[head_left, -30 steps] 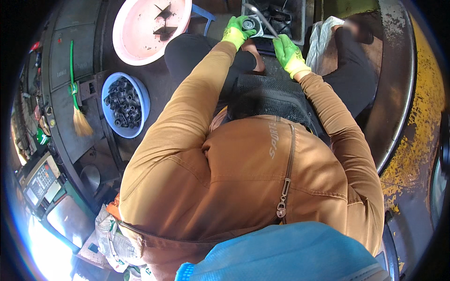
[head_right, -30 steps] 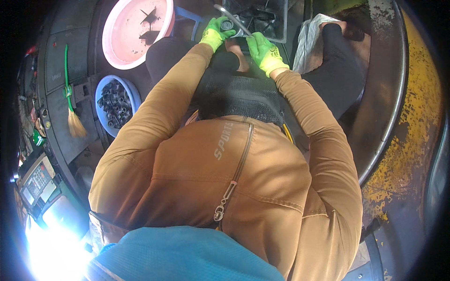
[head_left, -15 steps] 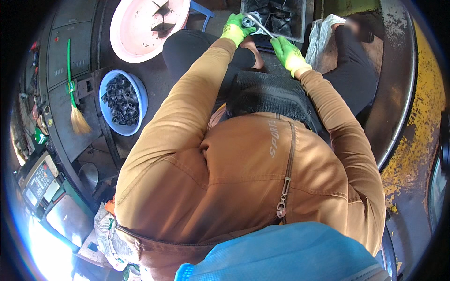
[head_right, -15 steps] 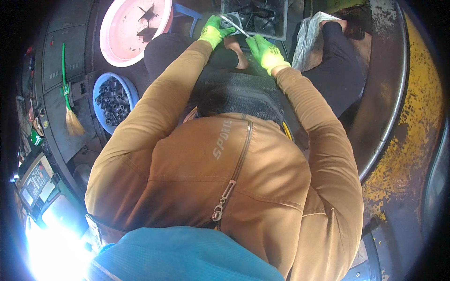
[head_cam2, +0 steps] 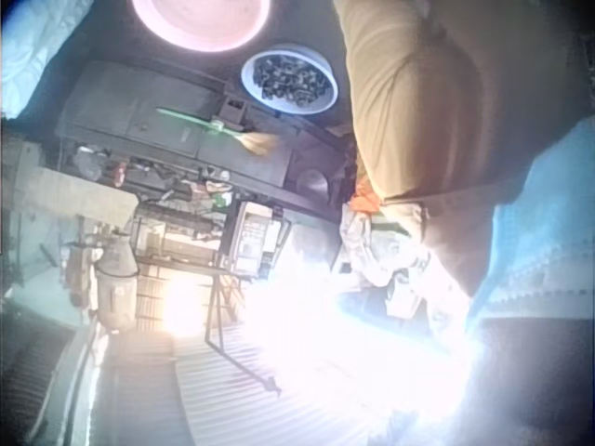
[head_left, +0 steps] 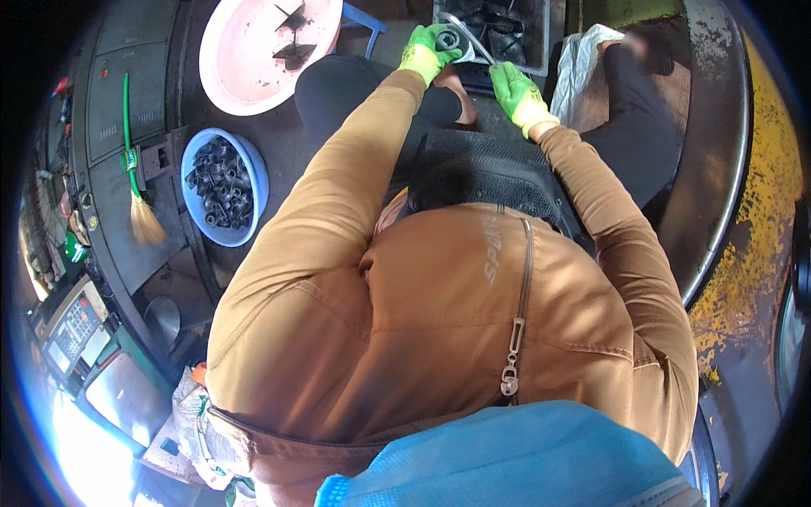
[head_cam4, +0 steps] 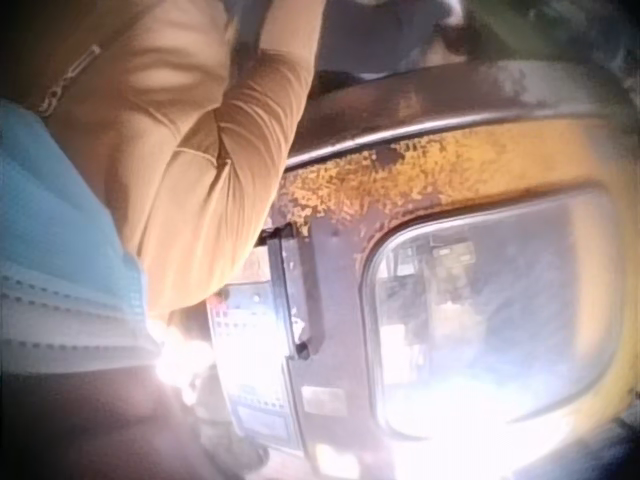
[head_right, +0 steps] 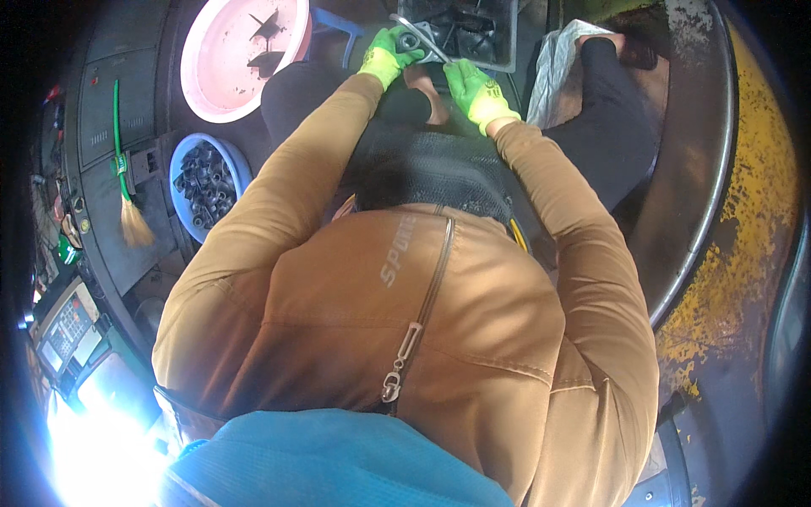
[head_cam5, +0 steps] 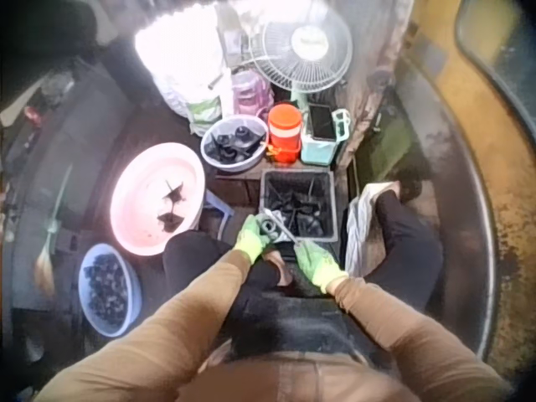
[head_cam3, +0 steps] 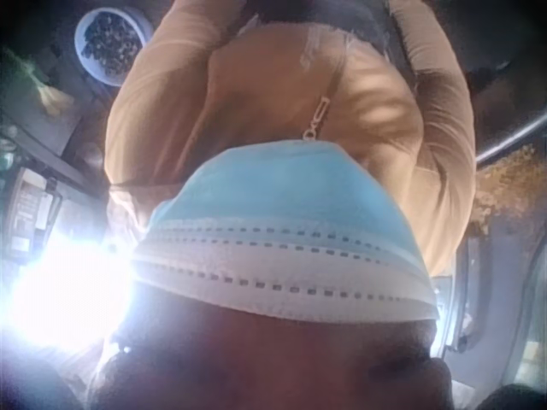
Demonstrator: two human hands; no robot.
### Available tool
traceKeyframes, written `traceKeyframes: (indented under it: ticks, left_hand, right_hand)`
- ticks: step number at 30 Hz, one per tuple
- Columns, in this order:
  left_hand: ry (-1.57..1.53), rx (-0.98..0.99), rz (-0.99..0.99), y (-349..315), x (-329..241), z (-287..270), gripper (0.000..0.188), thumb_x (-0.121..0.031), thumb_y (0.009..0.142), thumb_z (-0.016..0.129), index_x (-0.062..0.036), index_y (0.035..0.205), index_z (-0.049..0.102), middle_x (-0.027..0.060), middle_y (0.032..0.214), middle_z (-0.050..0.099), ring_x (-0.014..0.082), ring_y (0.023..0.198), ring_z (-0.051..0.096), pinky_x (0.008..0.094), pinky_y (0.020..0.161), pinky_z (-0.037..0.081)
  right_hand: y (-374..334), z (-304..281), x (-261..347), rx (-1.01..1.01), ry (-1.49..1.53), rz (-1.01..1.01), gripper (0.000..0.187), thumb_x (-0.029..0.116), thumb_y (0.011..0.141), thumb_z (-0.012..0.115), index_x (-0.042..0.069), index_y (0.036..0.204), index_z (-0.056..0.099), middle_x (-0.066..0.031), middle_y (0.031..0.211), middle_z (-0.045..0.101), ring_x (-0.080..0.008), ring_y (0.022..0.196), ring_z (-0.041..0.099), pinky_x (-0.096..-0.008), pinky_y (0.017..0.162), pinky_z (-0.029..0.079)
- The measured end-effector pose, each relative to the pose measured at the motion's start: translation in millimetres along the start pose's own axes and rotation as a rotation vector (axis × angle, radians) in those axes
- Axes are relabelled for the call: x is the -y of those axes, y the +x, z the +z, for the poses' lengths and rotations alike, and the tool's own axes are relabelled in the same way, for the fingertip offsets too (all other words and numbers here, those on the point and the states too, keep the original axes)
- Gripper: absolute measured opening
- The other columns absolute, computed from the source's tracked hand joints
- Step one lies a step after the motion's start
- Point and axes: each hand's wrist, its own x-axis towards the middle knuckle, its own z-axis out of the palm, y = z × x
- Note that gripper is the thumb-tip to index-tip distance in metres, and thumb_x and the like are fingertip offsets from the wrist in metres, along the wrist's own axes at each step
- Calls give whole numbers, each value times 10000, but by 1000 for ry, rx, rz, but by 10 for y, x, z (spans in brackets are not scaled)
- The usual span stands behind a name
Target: The person uses a metal hook to pick up small black metal parts from a tray and transfer them into a pink basin. The person repeatedly reaches into the tray, lifts parts with the hook, and places them into the basin.
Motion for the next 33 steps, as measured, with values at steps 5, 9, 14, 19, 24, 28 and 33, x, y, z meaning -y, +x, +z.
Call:
traceKeyframes:
  ticks: [5, 9, 14, 19, 24, 28, 33]
  left_hand:
    - [65, -78, 100, -22, -18, -10, 582, -374, 635, 799, -179, 1153, 621, 162, 1082, 606, 359, 1030, 590, 437, 873, 483]
    - [24, -47, 68, -5, -1, 4, 609, -380, 619, 809, -182, 1163, 621, 172, 1058, 612, 365, 1012, 590, 436, 868, 484]
    - [61, -66, 70, -1, 8, 5, 599, -363, 617, 822, -190, 1154, 619, 154, 1065, 598, 359, 1010, 590, 431, 872, 482]
    - [63, -54, 146, -34, -31, -29, 597, -371, 638, 804, -197, 1171, 599, 151, 1062, 583, 363, 1030, 577, 444, 883, 472]
    - [35, -42, 72, -55, -41, -50, 579, -349, 648, 795, -195, 1171, 600, 158, 1083, 589, 363, 1038, 578, 440, 887, 472]
    - [24, -35, 75, -45, -42, -41, 571, -348, 649, 794, -182, 1162, 609, 160, 1096, 589, 367, 1040, 576, 434, 894, 470]
    - [55, -33, 91, -52, -53, -46, 578, -359, 648, 797, -157, 1158, 615, 164, 1098, 594, 371, 1042, 576, 435, 892, 471]
  right_hand:
    - [38, 28, -53, 96, -49, 74, 338, 320, 952, 392, 94, 1173, 513, -199, 1128, 568, -400, 1016, 560, -465, 828, 455]
    - [62, 31, -89, 75, 9, 129, 363, 342, 959, 362, 90, 1176, 508, -197, 1158, 556, -395, 1030, 557, -454, 874, 440]
    - [90, 48, -123, 140, -52, 89, 412, 410, 963, 348, 83, 1133, 533, -200, 1173, 567, -393, 1068, 544, -457, 883, 434]
    - [99, 106, -198, 202, -20, 223, 302, 292, 951, 386, 99, 1136, 525, -172, 1119, 571, -371, 1012, 569, -459, 826, 465]
    - [96, 101, -245, 63, -86, 15, 350, 355, 959, 366, 101, 1124, 541, -176, 1145, 575, -377, 1043, 557, -463, 842, 458]
    - [86, 60, -235, 125, -107, 82, 304, 296, 943, 393, 105, 1127, 542, -167, 1122, 574, -370, 1010, 567, -453, 824, 467]
    - [87, 72, -247, 124, -72, 79, 319, 305, 941, 378, 119, 1135, 550, -168, 1149, 569, -375, 1029, 561, -446, 864, 449]
